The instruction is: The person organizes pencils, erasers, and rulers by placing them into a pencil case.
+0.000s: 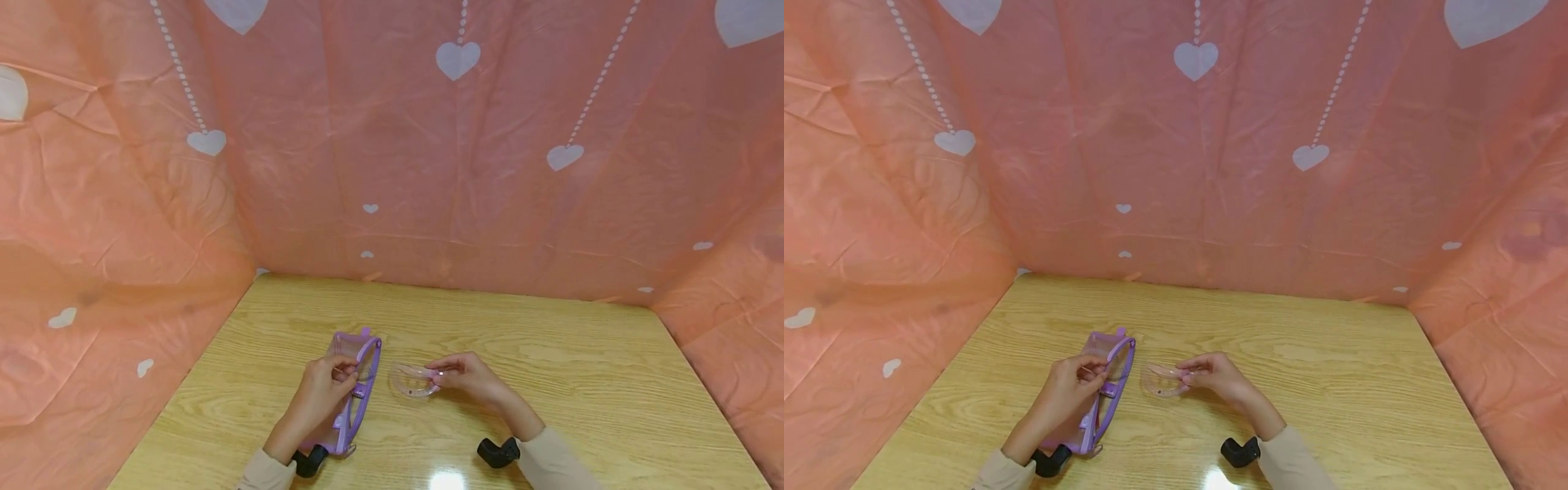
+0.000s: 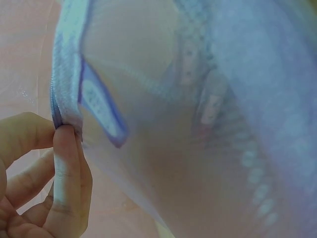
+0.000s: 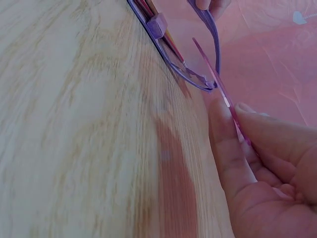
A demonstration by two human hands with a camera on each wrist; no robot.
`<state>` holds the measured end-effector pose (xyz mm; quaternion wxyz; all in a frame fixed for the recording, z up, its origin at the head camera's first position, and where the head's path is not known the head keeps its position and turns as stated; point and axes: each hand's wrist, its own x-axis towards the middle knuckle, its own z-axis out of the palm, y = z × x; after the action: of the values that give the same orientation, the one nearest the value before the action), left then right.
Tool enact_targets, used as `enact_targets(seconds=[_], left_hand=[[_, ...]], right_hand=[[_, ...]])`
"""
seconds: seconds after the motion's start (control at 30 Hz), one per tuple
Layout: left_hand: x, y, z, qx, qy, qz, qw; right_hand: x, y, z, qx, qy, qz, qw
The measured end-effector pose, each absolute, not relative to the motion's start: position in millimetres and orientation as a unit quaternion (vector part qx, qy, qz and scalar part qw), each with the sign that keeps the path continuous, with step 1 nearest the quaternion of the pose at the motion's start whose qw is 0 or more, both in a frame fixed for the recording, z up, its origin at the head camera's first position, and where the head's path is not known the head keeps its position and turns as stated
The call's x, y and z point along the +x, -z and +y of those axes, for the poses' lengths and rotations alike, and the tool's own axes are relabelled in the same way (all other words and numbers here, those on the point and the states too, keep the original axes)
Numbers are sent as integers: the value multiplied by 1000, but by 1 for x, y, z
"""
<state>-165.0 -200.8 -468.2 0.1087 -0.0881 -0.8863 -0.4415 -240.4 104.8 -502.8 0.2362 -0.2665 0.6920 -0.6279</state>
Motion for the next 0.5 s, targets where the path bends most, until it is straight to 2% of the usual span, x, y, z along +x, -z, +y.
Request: enact_targets(seconds=[0.5], left_hand=[[-166,471,-202,-92,447,-882,116]], right_hand=[[-244,503,84,-237,645,684,245]])
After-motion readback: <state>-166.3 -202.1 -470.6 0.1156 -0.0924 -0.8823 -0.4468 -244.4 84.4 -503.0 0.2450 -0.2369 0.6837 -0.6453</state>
